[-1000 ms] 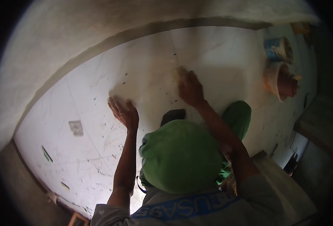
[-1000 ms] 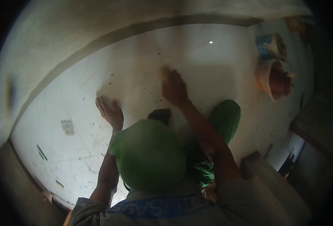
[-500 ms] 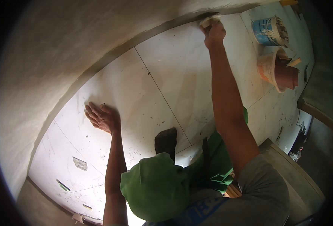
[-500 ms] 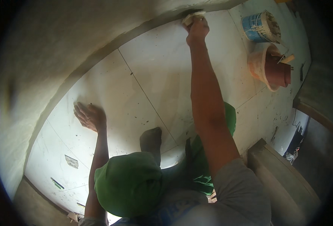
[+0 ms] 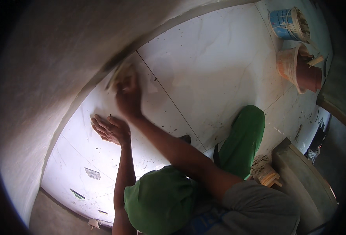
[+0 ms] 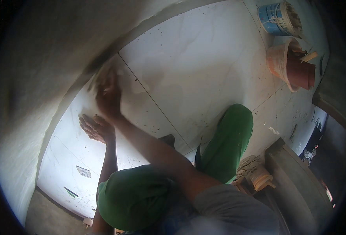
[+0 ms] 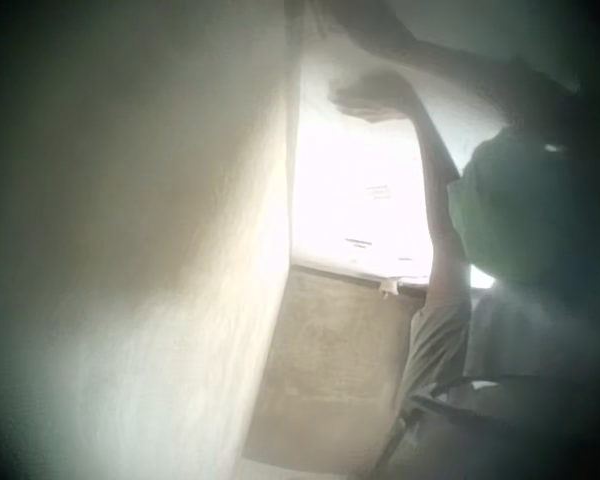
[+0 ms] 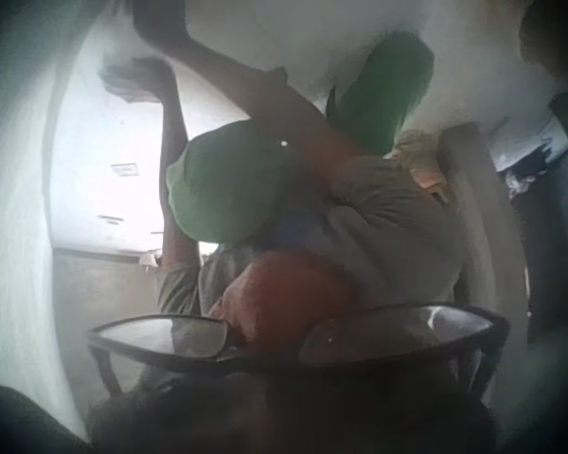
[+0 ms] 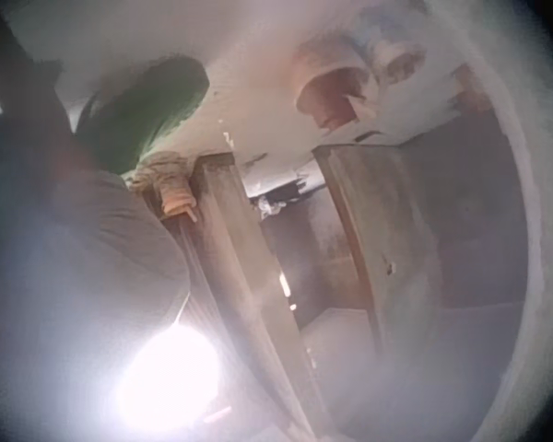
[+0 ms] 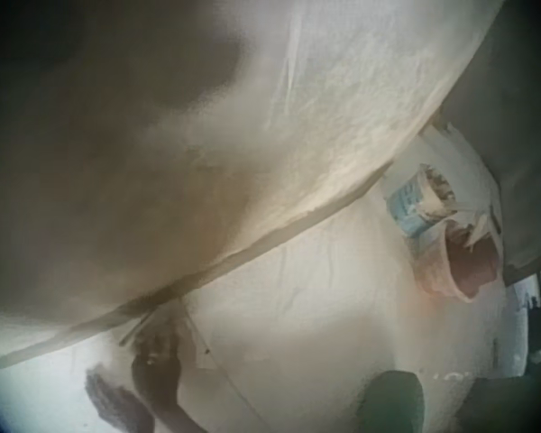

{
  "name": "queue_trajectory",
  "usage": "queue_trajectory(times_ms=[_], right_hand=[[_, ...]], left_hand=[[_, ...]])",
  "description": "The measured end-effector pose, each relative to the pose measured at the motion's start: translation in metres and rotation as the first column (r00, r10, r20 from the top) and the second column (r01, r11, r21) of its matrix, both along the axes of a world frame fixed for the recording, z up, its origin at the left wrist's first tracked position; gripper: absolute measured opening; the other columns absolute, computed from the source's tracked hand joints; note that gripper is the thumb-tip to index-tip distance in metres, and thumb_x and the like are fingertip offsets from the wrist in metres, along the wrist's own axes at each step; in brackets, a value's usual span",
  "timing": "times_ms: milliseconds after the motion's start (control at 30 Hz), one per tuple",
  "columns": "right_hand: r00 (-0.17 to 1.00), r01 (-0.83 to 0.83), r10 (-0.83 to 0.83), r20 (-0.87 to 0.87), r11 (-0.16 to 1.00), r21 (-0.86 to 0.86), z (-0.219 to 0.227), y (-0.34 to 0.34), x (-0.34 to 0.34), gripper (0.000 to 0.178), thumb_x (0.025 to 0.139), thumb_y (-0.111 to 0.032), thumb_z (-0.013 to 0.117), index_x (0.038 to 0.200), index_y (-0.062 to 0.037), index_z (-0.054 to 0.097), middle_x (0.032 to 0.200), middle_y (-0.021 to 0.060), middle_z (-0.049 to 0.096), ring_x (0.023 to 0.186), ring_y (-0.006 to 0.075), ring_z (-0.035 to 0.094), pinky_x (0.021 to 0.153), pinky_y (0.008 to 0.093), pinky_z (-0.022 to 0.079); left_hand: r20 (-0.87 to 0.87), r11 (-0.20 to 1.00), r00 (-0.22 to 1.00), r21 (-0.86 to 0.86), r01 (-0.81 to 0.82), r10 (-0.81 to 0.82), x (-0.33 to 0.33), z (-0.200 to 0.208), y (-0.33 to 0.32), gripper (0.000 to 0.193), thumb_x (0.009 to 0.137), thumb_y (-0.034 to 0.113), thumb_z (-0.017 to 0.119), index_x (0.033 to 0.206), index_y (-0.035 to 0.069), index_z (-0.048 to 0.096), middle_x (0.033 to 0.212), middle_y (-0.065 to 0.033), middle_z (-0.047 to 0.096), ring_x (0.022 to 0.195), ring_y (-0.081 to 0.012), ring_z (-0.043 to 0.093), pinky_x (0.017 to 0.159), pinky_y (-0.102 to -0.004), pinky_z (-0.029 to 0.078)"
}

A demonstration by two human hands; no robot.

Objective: The person applies white grout paste to the junction between the wall and floor tiles using a spreader. They move along the base of the wall, smoothing the material and scraping off excess with the tool and a piece of card.

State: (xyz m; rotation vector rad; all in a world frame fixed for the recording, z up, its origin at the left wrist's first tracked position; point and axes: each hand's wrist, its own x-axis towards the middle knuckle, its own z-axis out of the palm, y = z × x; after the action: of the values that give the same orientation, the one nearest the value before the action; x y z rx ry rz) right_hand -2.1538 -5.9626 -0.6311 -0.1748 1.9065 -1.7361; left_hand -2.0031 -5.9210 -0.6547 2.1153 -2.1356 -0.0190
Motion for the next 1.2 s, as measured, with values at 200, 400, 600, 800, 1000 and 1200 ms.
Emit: queue_trajectory(times_ms=[200,400,600,800,1000,1200], right_hand=[[0.982,0.151,-0.19,-0.018,0.831,-0.535,-0.053,0.054,-0.27,0.041,0.099,-0.011,0.067,0.137,0.0017,0.06,0.096,0.0137,0.071,0.085,0.0229,0.069,0.101,0.0415,0.055],[0.982,0.068,-0.127,-0.137,0.927,-0.369,-0.062,0.025,-0.21,0.029,0.105,-0.025,0.062,0.102,0.0015,0.072,0.093,0.0074,0.074,0.085,0.0118,0.069,0.081,0.0331,0.059],[0.99,-0.061,0.063,-0.125,0.998,0.023,-0.009,-0.023,0.019,0.062,0.103,-0.014,0.058,0.155,0.0074,0.033,0.125,0.0316,0.064,0.116,0.0425,0.066,0.096,0.0461,0.053],[0.941,0.177,-0.24,-0.241,0.951,-0.255,-0.054,0.009,-0.146,0.057,0.105,-0.014,0.059,0.152,0.0063,0.036,0.107,0.0131,0.065,0.092,0.0225,0.062,0.082,0.0354,0.055],[0.968,0.16,-0.244,-0.063,0.788,-0.594,-0.065,0.01,-0.204,0.038,0.104,-0.014,0.058,0.137,0.0034,0.049,0.093,0.0051,0.065,0.083,0.0163,0.06,0.076,0.0332,0.055],[0.988,0.056,-0.043,-0.151,0.995,0.086,-0.005,-0.046,0.054,0.069,0.104,-0.023,0.059,0.158,0.0055,0.028,0.13,0.0339,0.059,0.118,0.0497,0.061,0.102,0.0534,0.049]], left_hand=[[-0.002,1.0,1.0,-0.011,-0.02,0.02,-0.008,0.004,0.0,0.064,0.107,0.042,0.04,0.161,0.008,0.037,0.169,-0.0146,0.034,0.158,-0.0374,0.027,0.123,-0.0584,0.027],[0.023,0.999,0.999,-0.024,-0.032,0.032,-0.004,-0.001,0.0,0.064,0.107,0.042,0.041,0.16,0.007,0.038,0.169,-0.0159,0.034,0.158,-0.0364,0.026,0.123,-0.0579,0.026],[-0.018,1.0,0.999,-0.011,-0.028,0.028,-0.003,0.001,0.002,0.064,0.106,0.042,0.043,0.159,0.005,0.039,0.169,-0.0169,0.035,0.158,-0.0373,0.027,0.122,-0.0581,0.027],[-0.018,0.999,1.0,-0.038,-0.001,0.0,-0.005,-0.001,0.004,0.063,0.106,0.041,0.043,0.158,0.005,0.039,0.168,-0.0169,0.035,0.158,-0.0373,0.027,0.122,-0.0582,0.027],[0.001,1.0,1.0,-0.015,-0.007,0.007,-0.019,-0.002,0.003,0.064,0.106,0.04,0.042,0.16,0.005,0.037,0.169,-0.0179,0.033,0.158,-0.0382,0.026,0.122,-0.0591,0.027],[0.03,0.997,0.997,0.018,-0.071,0.07,-0.012,-0.004,0.004,0.063,0.108,0.041,0.042,0.16,0.007,0.037,0.167,-0.0155,0.036,0.155,-0.0383,0.032,0.12,-0.0585,0.031]])
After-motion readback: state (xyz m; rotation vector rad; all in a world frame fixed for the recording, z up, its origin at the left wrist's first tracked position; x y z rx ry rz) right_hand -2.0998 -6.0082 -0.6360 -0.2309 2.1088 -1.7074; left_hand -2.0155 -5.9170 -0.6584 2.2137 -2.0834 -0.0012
